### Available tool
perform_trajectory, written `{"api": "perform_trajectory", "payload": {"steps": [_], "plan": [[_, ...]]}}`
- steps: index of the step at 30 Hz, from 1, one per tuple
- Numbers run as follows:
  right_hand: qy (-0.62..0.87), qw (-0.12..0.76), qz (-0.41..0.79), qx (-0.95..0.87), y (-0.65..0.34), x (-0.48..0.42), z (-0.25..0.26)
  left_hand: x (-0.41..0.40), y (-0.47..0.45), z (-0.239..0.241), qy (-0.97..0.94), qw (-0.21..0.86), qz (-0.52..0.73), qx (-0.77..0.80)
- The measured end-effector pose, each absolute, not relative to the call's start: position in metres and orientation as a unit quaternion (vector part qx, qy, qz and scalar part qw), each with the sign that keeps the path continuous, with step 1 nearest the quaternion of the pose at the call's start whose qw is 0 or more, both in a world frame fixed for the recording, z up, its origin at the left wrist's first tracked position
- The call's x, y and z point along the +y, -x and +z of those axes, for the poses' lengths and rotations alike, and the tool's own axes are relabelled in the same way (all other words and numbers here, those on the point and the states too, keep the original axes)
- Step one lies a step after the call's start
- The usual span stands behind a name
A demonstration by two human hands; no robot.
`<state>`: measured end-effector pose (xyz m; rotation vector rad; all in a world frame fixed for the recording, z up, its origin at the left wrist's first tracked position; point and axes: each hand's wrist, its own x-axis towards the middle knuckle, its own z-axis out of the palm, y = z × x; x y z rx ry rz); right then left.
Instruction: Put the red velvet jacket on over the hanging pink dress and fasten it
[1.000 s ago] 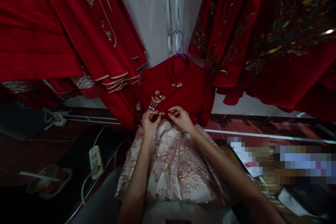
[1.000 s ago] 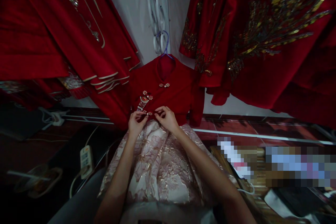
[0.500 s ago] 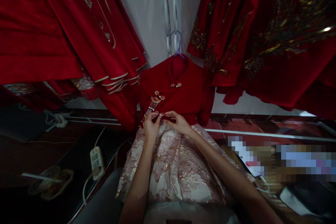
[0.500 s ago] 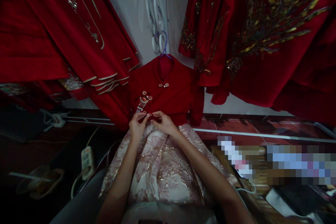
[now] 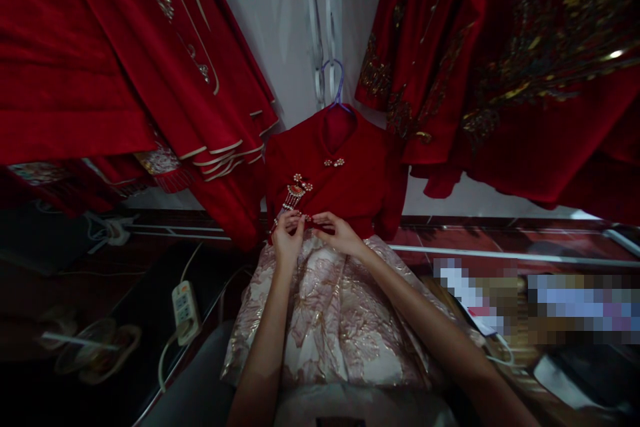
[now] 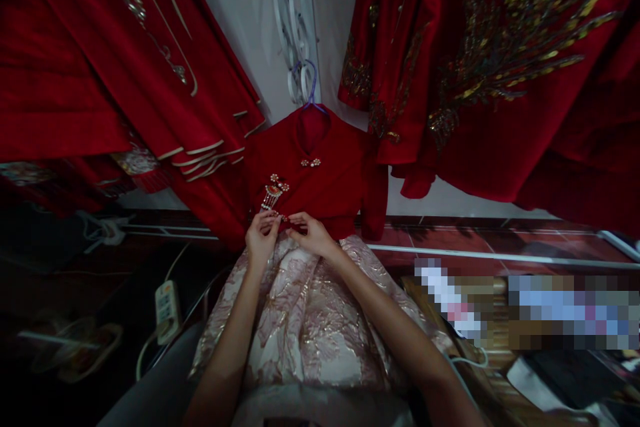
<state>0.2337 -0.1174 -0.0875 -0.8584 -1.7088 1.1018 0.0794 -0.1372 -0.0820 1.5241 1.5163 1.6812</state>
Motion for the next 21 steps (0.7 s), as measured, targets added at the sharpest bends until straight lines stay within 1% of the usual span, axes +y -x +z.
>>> {"api": "perform_trajectory", "payload": {"steps": [9,15,21], "plan": [[0.352,0.454,0.447,-0.685,-0.2334,-0.1162,-0.0903,-0.1379,-0.075,-0.0858,-0.592,0.133,0.567,0.556],[0.343,0.467,0.455,-0.676,-0.2321,-0.1166,-0.0914,-0.1367,-0.0789,-0.0875,-0.567,0.162,0.582,0.56],[0.338,0.46,0.457,-0.682,-0.232,-0.1178,-0.092,-0.1387,-0.0833,-0.0864,-0.549,0.152,0.584,0.579]]}}
